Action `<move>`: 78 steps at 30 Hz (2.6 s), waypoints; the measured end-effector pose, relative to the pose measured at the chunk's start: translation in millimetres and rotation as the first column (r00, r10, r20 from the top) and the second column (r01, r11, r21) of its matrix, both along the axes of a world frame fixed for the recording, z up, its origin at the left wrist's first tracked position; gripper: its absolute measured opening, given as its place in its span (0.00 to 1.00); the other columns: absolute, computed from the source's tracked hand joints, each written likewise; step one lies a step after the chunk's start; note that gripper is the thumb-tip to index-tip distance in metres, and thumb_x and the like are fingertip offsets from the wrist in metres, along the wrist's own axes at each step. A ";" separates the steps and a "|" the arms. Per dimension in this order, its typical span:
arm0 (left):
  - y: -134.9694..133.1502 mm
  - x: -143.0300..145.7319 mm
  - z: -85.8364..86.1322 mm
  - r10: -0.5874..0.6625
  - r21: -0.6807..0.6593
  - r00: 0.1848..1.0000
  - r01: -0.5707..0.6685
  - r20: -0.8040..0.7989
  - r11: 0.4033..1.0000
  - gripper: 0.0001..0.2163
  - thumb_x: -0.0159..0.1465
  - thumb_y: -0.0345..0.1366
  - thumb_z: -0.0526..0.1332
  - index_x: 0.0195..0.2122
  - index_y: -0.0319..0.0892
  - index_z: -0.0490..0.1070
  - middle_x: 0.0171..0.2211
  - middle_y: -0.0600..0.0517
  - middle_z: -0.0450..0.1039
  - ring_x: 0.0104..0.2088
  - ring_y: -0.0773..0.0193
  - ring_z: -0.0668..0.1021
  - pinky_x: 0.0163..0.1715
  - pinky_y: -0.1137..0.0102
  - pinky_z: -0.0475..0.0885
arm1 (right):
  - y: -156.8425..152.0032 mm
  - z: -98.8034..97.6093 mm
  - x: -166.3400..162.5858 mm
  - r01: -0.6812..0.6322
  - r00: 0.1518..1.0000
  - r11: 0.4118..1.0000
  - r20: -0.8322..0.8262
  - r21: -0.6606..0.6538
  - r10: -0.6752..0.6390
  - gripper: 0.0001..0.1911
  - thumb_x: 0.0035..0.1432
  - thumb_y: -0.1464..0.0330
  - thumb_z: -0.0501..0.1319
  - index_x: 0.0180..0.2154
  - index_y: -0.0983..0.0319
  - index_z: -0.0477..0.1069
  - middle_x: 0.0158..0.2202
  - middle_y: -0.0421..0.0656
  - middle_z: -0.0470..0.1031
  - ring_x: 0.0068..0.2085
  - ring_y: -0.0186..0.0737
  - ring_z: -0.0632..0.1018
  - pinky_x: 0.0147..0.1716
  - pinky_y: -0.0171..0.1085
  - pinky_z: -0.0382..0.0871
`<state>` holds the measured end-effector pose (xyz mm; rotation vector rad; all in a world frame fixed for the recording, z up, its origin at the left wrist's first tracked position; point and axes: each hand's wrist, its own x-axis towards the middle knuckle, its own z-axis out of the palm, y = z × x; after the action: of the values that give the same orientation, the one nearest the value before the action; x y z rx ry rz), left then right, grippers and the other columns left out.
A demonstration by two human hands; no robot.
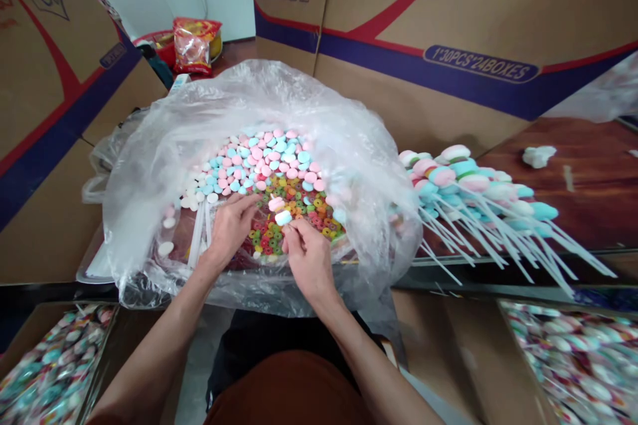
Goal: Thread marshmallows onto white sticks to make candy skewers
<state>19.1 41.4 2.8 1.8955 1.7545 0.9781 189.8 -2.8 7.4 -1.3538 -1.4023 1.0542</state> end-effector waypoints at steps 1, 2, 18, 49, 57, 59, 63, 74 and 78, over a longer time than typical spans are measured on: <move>4.6 0.8 -1.1 -0.025 -0.011 0.994 0.024 -0.109 1.000 0.14 0.63 0.27 0.59 0.44 0.47 0.80 0.39 0.48 0.74 0.39 0.59 0.77 0.42 0.67 0.71 | -1.0 -1.3 3.2 0.002 1.000 1.000 0.000 -0.001 -0.002 0.16 0.63 0.62 0.56 0.24 0.59 0.65 0.21 0.37 0.66 0.23 0.33 0.67 0.25 0.33 0.61; 8.2 1.5 -2.3 -0.040 -0.024 0.981 0.036 -0.190 0.999 0.14 0.62 0.26 0.59 0.44 0.47 0.80 0.39 0.48 0.73 0.38 0.59 0.76 0.40 0.68 0.70 | -2.1 -2.8 5.6 0.001 1.000 1.000 0.000 -0.004 -0.001 0.16 0.63 0.61 0.56 0.24 0.60 0.65 0.21 0.37 0.66 0.23 0.33 0.67 0.25 0.33 0.61; 13.9 3.7 -10.4 -0.169 0.055 0.915 0.202 -0.366 0.978 0.10 0.66 0.26 0.56 0.43 0.41 0.75 0.41 0.46 0.74 0.45 0.55 0.74 0.47 0.63 0.71 | -5.2 -14.8 9.5 0.001 1.000 1.000 -0.014 -0.025 -0.001 0.15 0.64 0.61 0.56 0.27 0.60 0.67 0.21 0.37 0.67 0.23 0.34 0.68 0.25 0.33 0.63; -11.4 -39.2 7.7 0.214 -0.488 0.623 0.310 0.752 0.816 0.20 0.42 0.44 0.79 0.34 0.39 0.83 0.22 0.53 0.76 0.22 0.73 0.72 0.24 0.77 0.68 | -0.8 -4.4 23.5 -0.373 0.897 0.912 0.319 0.172 0.307 0.13 0.67 0.68 0.55 0.32 0.61 0.74 0.24 0.38 0.73 0.26 0.34 0.72 0.29 0.32 0.62; -17.3 -31.4 14.2 0.237 -0.488 0.568 0.344 0.788 0.802 0.21 0.40 0.44 0.79 0.32 0.36 0.82 0.21 0.52 0.75 0.20 0.74 0.71 0.20 0.78 0.67 | -13.2 -2.7 7.2 -0.318 0.934 0.915 0.249 0.247 0.257 0.14 0.68 0.68 0.52 0.30 0.60 0.69 0.25 0.39 0.70 0.26 0.34 0.71 0.30 0.32 0.63; -19.2 -29.3 14.0 0.260 -0.486 0.522 0.362 0.813 0.795 0.21 0.40 0.44 0.79 0.31 0.36 0.81 0.22 0.53 0.74 0.19 0.75 0.70 0.19 0.79 0.67 | -17.4 -3.0 1.8 -0.293 0.942 0.924 0.241 0.245 0.235 0.14 0.68 0.68 0.51 0.29 0.60 0.69 0.24 0.38 0.69 0.25 0.34 0.70 0.28 0.32 0.62; -22.7 -25.5 9.4 0.289 -0.505 0.501 0.372 0.815 0.779 0.21 0.41 0.45 0.79 0.31 0.35 0.80 0.21 0.53 0.74 0.19 0.75 0.71 0.20 0.79 0.68 | -21.6 -4.9 -7.9 -0.261 0.951 0.932 0.231 0.252 0.204 0.15 0.68 0.67 0.51 0.27 0.60 0.65 0.22 0.36 0.64 0.23 0.32 0.66 0.26 0.32 0.59; -9.2 -5.7 6.1 0.178 -0.356 0.660 0.146 0.730 0.923 0.21 0.59 0.54 0.65 0.36 0.38 0.78 0.24 0.52 0.73 0.23 0.69 0.72 0.24 0.74 0.68 | -2.7 -5.7 0.6 -0.153 0.968 0.971 0.224 0.185 0.110 0.14 0.66 0.65 0.52 0.28 0.60 0.65 0.22 0.36 0.63 0.24 0.33 0.65 0.25 0.33 0.58; 25.1 -12.4 8.1 0.132 -0.053 0.950 -0.122 0.283 0.991 0.09 0.64 0.35 0.60 0.40 0.42 0.79 0.30 0.50 0.74 0.30 0.64 0.73 0.34 0.69 0.70 | -5.3 -18.6 8.7 -0.071 0.981 0.990 0.187 0.124 0.047 0.13 0.67 0.63 0.53 0.30 0.59 0.66 0.23 0.37 0.64 0.27 0.36 0.67 0.27 0.33 0.60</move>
<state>6.7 66.4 10.9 1.5438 1.7235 1.1932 198.5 -8.0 -11.2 -1.3476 -1.6272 0.8762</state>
